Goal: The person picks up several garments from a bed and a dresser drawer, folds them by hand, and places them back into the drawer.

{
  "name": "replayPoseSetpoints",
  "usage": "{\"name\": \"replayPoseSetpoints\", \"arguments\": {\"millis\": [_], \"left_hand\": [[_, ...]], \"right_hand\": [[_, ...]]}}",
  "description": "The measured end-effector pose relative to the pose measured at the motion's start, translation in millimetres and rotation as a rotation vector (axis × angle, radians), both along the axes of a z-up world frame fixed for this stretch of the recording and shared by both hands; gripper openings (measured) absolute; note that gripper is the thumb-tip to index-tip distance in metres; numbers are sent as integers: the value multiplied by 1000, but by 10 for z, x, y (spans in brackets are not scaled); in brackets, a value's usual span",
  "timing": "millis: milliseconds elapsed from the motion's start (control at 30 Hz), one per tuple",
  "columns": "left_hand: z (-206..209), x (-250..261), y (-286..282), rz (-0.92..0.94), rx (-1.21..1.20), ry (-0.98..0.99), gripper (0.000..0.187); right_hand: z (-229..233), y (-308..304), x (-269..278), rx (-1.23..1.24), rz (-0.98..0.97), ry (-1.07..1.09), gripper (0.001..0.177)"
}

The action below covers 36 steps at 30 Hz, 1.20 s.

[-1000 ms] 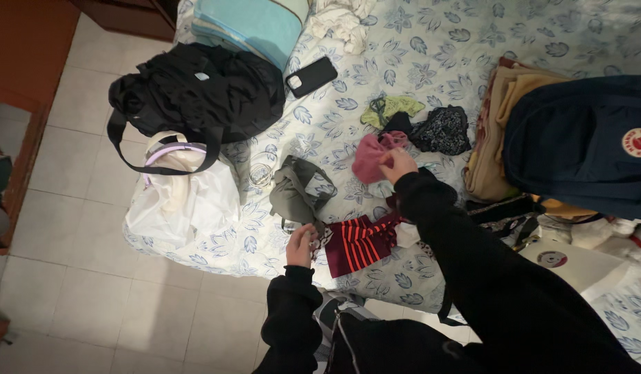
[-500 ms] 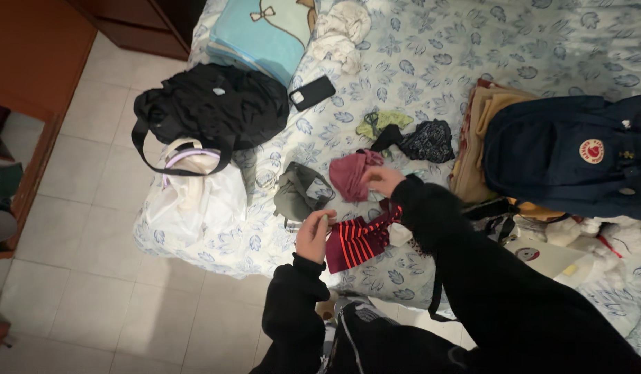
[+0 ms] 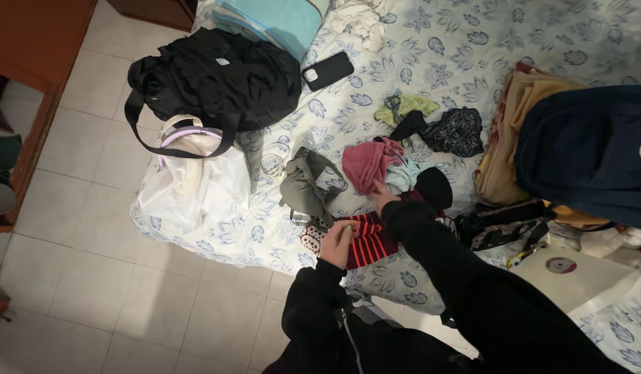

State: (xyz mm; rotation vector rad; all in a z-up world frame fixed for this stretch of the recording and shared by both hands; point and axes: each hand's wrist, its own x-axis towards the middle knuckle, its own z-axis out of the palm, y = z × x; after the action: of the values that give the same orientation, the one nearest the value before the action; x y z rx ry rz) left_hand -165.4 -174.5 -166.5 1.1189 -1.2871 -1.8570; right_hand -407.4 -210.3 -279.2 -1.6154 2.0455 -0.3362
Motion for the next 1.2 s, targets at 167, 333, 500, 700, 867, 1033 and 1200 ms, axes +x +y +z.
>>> {"name": "replayPoseSetpoints", "arguments": {"millis": [167, 333, 500, 700, 867, 1033, 1200], "left_hand": [[-127, 90, -116, -4, 52, 37, 25], [71, 201, -269, 38, 94, 64, 24], [1113, 294, -449, 150, -154, -33, 28], [2458, 359, -408, 22, -922, -98, 71], [2525, 580, -68, -26, -532, -223, 27], [2609, 1011, 36, -93, -603, -161, 23], [2936, 1340, 172, -179, -551, -50, 30]], "right_hand": [[162, -305, -244, 60, -52, -105, 34], [822, -551, -476, -18, 27, -567, 34], [2507, -507, -487, 307, 205, -1015, 27], [4306, -279, 82, 133, 442, -1129, 25], [4722, -122, 413, -38, 465, -801, 24], [5002, 111, 939, -148, 611, -373, 29], [5291, 344, 1375, -745, 966, -354, 17]]}}
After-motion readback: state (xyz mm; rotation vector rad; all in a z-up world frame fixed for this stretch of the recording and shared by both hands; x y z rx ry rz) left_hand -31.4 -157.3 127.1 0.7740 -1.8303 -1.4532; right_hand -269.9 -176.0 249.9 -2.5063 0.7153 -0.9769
